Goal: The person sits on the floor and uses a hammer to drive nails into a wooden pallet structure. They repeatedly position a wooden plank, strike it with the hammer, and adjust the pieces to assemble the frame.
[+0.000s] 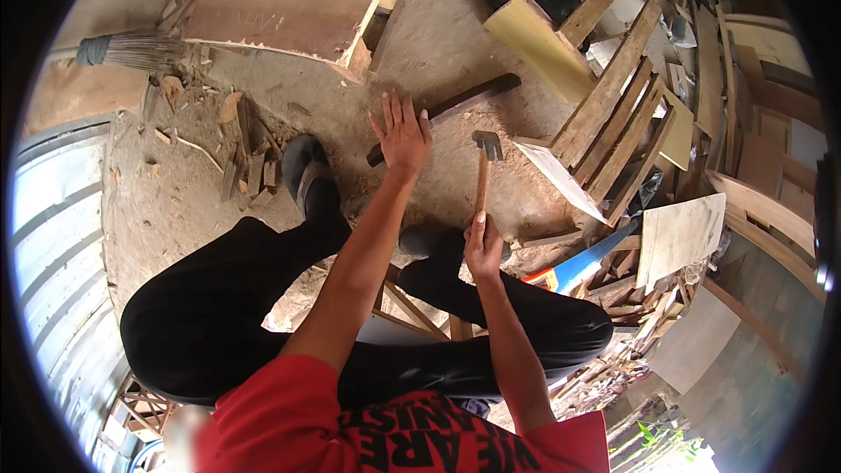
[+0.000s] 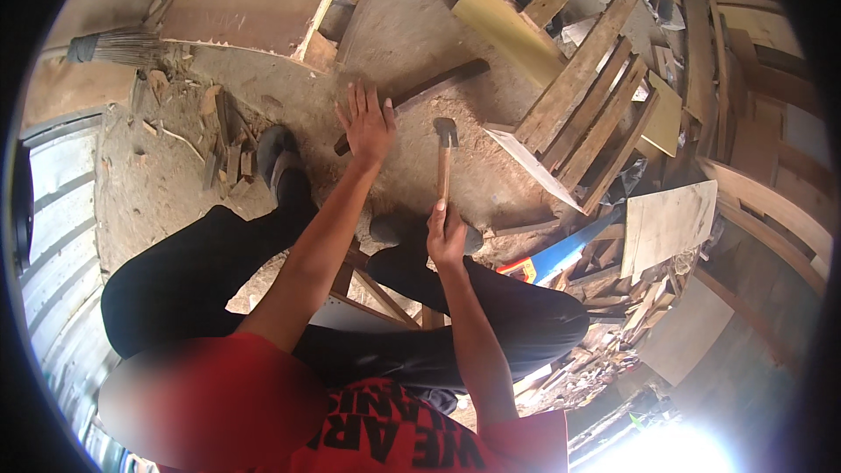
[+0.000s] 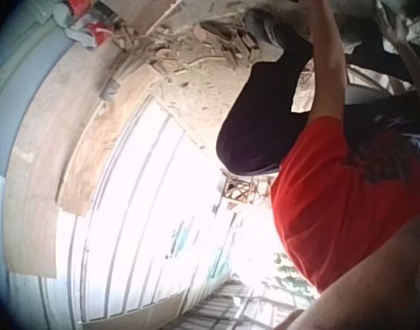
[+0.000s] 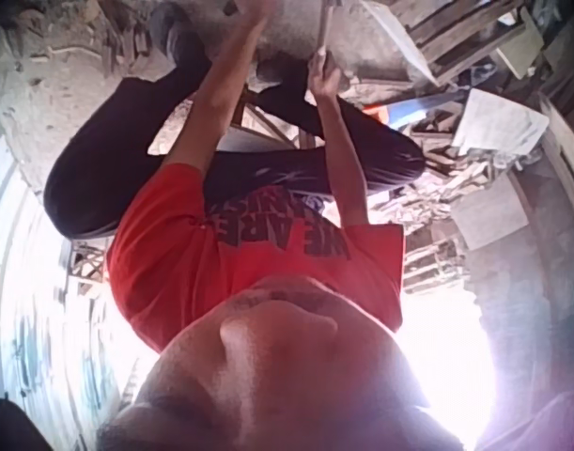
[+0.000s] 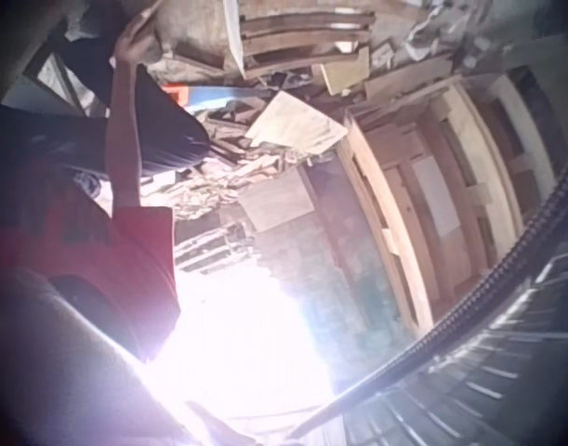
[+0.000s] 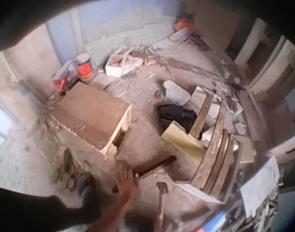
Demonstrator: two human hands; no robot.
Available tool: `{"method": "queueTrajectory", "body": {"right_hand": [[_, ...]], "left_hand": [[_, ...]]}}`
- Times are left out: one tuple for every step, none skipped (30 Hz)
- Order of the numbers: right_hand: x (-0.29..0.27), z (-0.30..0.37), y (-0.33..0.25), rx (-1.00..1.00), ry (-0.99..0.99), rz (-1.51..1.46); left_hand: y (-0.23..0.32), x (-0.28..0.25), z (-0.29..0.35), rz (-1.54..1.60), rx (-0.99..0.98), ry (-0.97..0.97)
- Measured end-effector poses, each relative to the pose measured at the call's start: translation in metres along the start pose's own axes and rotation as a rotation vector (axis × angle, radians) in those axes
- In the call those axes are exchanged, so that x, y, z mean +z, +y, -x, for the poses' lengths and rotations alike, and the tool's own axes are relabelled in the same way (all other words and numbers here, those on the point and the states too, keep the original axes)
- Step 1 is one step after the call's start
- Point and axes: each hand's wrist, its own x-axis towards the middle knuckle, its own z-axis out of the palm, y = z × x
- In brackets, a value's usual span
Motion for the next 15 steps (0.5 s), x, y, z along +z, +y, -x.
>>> {"method": "queueTrajectory", "body": {"right_hand": [[-0.001, 0.002, 0.003, 0.025, 0.006, -0.009], [0.000, 0.002, 0.005, 0.037, 0.004, -0.019], [-0.001, 0.002, 0.005, 0.056, 0.009, -0.029], [-0.001, 0.001, 0.005, 0.040, 0.010, -0.001], [-0.003, 0.000, 0.004, 0.026, 0.016, 0.028], [-0.005, -0.001, 0.004, 0.012, 0.022, 0.057], [-0.005, -0.002, 0.004, 0.013, 0.028, 0.050], [-0.005, -0.002, 0.005, 0.014, 0.032, 0.043], [-0.005, -0.001, 0.006, 0.014, 0.035, 0.033], [-0.005, 0.000, 0.007, 0.007, 0.034, 0.036], [-0.004, 0.001, 0.008, -0.002, 0.031, 0.037], [-0.004, 0.002, 0.008, -0.009, 0.035, 0.039], [-0.003, 0.003, 0.009, -0.010, 0.033, 0.036], [-0.001, 0.003, 0.005, -0.014, 0.029, 0.032], [0.001, 0.002, 0.002, -0.017, 0.025, 0.029]], "left_hand": [[0.004, -0.002, 0.009, 0.012, 0.023, -0.015], [0.004, -0.003, 0.015, 0.023, 0.042, -0.016], [0.003, -0.002, 0.024, 0.035, 0.065, -0.025], [0.000, 0.000, 0.031, 0.022, 0.108, -0.037], [0.000, 0.001, 0.038, 0.013, 0.153, -0.051], [-0.002, 0.003, 0.042, 0.004, 0.197, -0.065], [-0.004, 0.006, 0.039, -0.028, 0.240, -0.059], [-0.006, 0.005, 0.033, -0.063, 0.281, -0.052], [-0.010, 0.004, 0.025, -0.100, 0.323, -0.044], [-0.014, 0.002, 0.016, -0.119, 0.334, -0.076], [-0.019, 0.000, 0.006, -0.140, 0.344, -0.104], [-0.021, -0.004, -0.005, -0.158, 0.360, -0.134], [-0.024, -0.008, -0.015, -0.148, 0.367, -0.151], [-0.028, -0.010, -0.021, -0.098, 0.366, -0.130], [-0.032, -0.013, -0.027, -0.048, 0.364, -0.108]]}}
